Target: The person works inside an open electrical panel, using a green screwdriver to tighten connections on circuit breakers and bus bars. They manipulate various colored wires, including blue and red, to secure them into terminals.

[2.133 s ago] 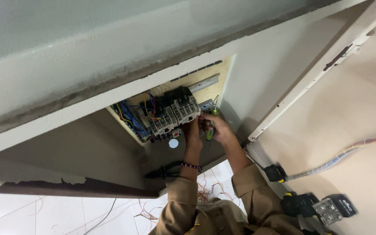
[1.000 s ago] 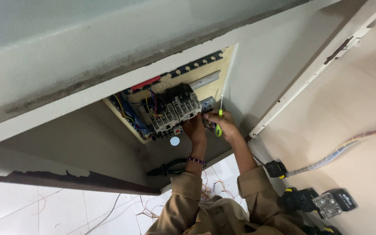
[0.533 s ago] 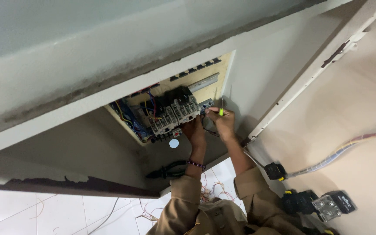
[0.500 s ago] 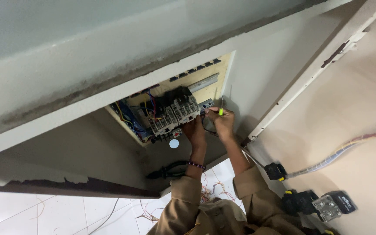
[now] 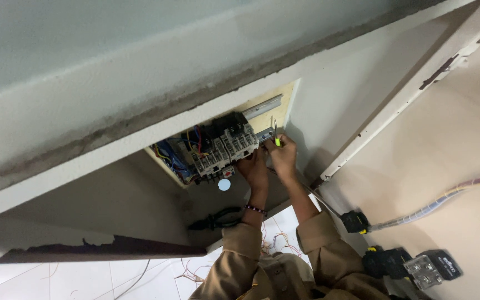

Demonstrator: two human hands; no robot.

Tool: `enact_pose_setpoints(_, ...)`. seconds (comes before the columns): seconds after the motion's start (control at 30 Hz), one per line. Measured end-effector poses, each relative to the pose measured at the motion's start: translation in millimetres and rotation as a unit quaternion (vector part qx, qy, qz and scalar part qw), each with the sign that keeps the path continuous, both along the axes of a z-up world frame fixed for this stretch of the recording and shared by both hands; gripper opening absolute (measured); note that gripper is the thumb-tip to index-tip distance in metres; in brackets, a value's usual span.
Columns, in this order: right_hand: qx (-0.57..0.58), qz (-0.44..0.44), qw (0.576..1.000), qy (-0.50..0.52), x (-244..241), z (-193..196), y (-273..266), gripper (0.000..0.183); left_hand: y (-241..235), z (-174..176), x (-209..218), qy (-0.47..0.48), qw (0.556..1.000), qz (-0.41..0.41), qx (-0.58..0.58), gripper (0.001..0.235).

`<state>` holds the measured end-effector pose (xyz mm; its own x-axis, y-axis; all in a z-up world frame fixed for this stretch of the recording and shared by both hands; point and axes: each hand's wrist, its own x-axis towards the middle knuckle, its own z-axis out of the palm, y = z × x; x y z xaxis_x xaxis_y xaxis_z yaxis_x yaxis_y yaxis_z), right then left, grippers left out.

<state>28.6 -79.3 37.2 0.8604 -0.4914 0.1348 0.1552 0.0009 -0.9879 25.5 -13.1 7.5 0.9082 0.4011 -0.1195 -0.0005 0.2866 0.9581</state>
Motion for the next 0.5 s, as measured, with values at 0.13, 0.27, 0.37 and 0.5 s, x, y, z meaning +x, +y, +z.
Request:
enact_pose_setpoints(0.13, 0.039, 0.031, 0.998, 0.024, -18, 17, -2, 0.014, -18, -92, 28, -0.057, 0.998, 0.01, -0.015, 0.029)
enact_pose_setpoints(0.27, 0.172, 0.088, 0.979, 0.072, -24, 14, -16, 0.013, -9, -50, 6, -0.071, 0.997, 0.005, -0.025, 0.018)
enact_pose_setpoints(0.37, 0.254, 0.168, 0.946, 0.115, -24, 4, -27, 0.016, 2, 14, -16, -0.037, 0.999, -0.003, -0.003, 0.015)
enact_pose_setpoints(0.5, 0.272, 0.247, 0.921, 0.132, -17, -8, -30, 0.019, 20, 44, -5, 0.054, 0.997, -0.043, -0.034, 0.034)
